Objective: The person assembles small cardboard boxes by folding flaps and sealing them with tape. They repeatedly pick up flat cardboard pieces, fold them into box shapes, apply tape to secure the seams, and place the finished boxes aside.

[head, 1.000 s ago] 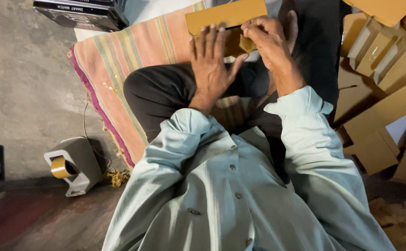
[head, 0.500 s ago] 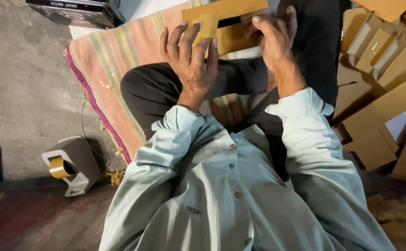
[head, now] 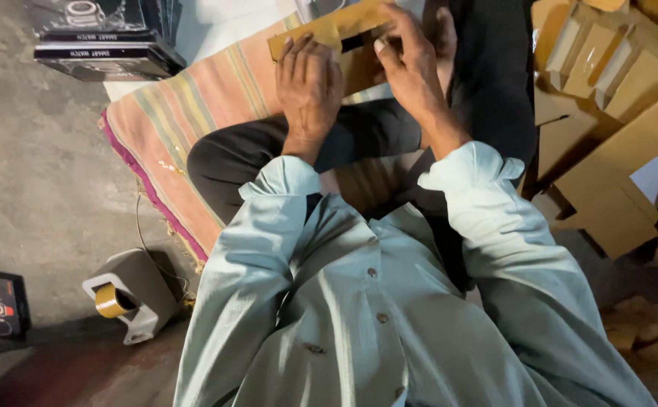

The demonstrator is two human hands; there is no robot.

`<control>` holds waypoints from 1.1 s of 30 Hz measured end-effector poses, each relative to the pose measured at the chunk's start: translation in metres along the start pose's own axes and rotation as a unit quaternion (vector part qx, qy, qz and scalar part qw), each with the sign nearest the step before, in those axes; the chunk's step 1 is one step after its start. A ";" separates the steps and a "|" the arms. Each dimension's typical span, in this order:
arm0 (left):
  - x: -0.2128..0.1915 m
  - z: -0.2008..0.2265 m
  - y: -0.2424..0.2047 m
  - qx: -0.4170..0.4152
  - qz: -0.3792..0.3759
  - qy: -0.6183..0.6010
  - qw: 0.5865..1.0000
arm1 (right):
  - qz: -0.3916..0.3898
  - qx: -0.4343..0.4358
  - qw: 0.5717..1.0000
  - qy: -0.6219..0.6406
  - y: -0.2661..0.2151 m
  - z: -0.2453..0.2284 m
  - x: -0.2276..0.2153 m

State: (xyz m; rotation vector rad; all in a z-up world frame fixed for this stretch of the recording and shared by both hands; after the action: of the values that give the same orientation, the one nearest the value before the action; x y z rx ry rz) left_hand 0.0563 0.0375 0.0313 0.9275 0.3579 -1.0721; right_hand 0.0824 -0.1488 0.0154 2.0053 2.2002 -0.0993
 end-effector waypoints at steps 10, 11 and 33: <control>-0.028 0.020 0.027 0.092 0.104 0.080 0.987 | -0.101 -0.288 0.869 -0.390 0.006 -0.003 0.014; -0.026 0.022 0.028 0.118 0.103 0.100 0.983 | -0.100 -0.286 0.883 -0.359 0.008 0.002 0.012; 0.023 0.012 -0.009 0.161 -0.036 0.199 0.966 | -0.039 -0.209 0.959 -0.189 0.023 0.034 0.002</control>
State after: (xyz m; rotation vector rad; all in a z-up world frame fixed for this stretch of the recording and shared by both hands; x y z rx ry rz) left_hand 0.0571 0.0125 0.0188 1.4388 0.5623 -1.0236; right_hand 0.1079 -0.1504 -0.0173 1.5262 1.8696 -0.0197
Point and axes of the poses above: each hand's wrist, its own y-axis towards the middle knuckle, its own x-axis out of the palm, z = x × y, the point moved 4 cm from there along y, towards the middle knuckle, and after that the axes turned 14 degrees about -x, right-handed, at the moved point
